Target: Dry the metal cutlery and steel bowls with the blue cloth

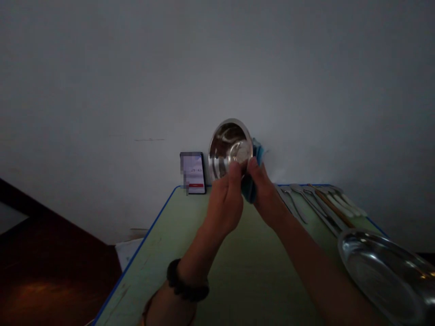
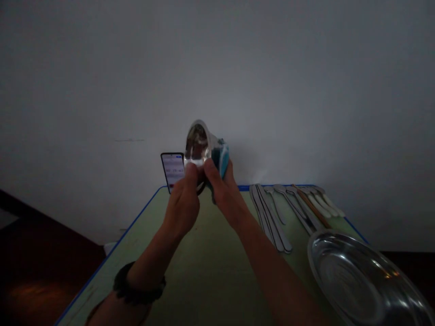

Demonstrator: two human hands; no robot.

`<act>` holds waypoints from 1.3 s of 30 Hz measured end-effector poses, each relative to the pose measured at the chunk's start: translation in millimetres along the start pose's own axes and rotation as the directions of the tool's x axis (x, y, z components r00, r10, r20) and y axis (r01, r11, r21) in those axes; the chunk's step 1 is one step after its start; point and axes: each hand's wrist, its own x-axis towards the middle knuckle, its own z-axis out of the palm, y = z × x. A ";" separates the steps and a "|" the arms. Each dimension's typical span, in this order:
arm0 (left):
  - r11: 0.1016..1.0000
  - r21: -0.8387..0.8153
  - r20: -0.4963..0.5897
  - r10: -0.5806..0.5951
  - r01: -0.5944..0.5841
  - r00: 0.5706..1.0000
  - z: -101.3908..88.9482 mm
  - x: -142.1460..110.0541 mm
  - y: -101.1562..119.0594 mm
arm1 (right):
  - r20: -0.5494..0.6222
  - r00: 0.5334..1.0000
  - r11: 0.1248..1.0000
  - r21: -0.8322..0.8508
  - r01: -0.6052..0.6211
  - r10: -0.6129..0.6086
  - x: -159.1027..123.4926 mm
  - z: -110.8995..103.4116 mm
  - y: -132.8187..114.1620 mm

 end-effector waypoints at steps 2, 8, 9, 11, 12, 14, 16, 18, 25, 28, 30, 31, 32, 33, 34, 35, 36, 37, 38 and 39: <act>0.995 0.079 0.104 0.046 -0.054 0.993 1.1 -2.2 -1.3 | -0.012 0.981 0.961 0.204 -0.185 0.191 1.8 -2.4 -2.1; 0.880 0.308 0.242 0.295 -0.362 0.924 -5.9 0.8 1.9 | -0.108 0.838 0.769 0.474 -0.429 0.535 10.4 -10.6 1.2; 0.834 0.375 0.203 0.352 -0.404 0.914 -9.5 2.8 3.1 | -0.110 0.822 0.752 0.486 -0.447 0.559 12.0 -13.2 2.5; 0.747 0.500 0.119 0.441 -0.438 0.889 -18.4 7.7 5.2 | -0.108 0.796 0.729 0.488 -0.479 0.595 14.6 -20.1 4.1; 0.724 0.542 0.047 0.481 -0.427 0.875 -23.4 10.5 5.7 | -0.103 0.788 0.724 0.481 -0.495 0.607 15.4 -24.1 4.4; 0.732 0.571 -0.084 0.502 -0.372 0.861 -32.7 16.2 4.7 | -0.096 0.778 0.720 0.461 -0.518 0.621 15.9 -31.6 4.3; 0.834 0.475 -0.149 0.393 -0.283 0.908 -39.8 21.3 1.6 | -0.070 0.793 0.737 0.426 -0.525 0.606 15.3 -36.6 4.4; 0.932 0.330 -0.178 0.219 -0.152 0.959 -43.6 25.0 -1.9 | -0.031 0.840 0.793 0.350 -0.499 0.542 14.0 -38.0 5.3; 0.961 -0.209 -0.193 -0.222 0.181 0.956 -39.5 26.4 -0.8 | -0.020 0.944 0.942 0.079 -0.327 0.329 12.5 -37.4 8.0; 0.963 -0.210 -0.249 -0.221 0.171 0.943 -33.5 25.2 -4.0 | 0.015 0.951 0.951 -0.011 -0.308 0.308 14.1 -42.3 5.6; 0.992 -0.088 -0.319 -0.115 0.091 0.941 -30.8 24.6 -9.4 | -0.027 0.951 0.945 -0.108 -0.309 0.308 15.3 -45.0 2.3; 0.998 -0.006 -0.351 -0.053 0.055 0.935 -30.3 24.3 -12.1 | -0.062 0.950 0.936 -0.164 -0.312 0.306 15.8 -45.7 0.3; 0.997 0.079 -0.370 0.005 0.026 0.929 -30.7 24.1 -14.5 | -0.100 0.950 0.924 -0.222 -0.311 0.296 16.1 -46.0 -1.8; 0.987 0.161 -0.369 0.054 0.006 0.928 -31.9 23.9 -16.2 | -0.134 0.953 0.914 -0.272 -0.299 0.272 16.3 -45.8 -3.7; 0.972 0.235 -0.351 0.094 -0.009 0.932 -33.7 23.7 -17.1 | -0.157 0.959 0.908 -0.314 -0.276 0.237 16.3 -45.3 -5.4; 0.954 0.299 -0.315 0.121 -0.023 0.941 -36.1 23.6 -17.1 | -0.167 0.966 0.906 -0.347 -0.244 0.196 16.1 -44.6 -6.7; 0.933 0.358 -0.269 0.141 -0.037 0.953 -38.6 23.5 -16.3 | -0.163 0.974 0.903 -0.376 -0.207 0.155 15.8 -43.8 -7.6; 0.910 0.410 -0.222 0.156 -0.053 0.963 -41.2 23.5 -14.9 | -0.150 0.981 0.900 -0.401 -0.173 0.122 15.4 -43.1 -7.9; 0.889 0.453 -0.177 0.167 -0.070 0.970 -43.5 23.5 -13.0 | -0.133 0.986 0.894 -0.423 -0.148 0.100 15.0 -42.6 -7.8; 0.870 0.485 -0.134 0.172 -0.086 0.976 -45.3 23.6 -11.1 | -0.114 0.990 0.887 -0.443 -0.130 0.087 14.7 -42.3 -7.4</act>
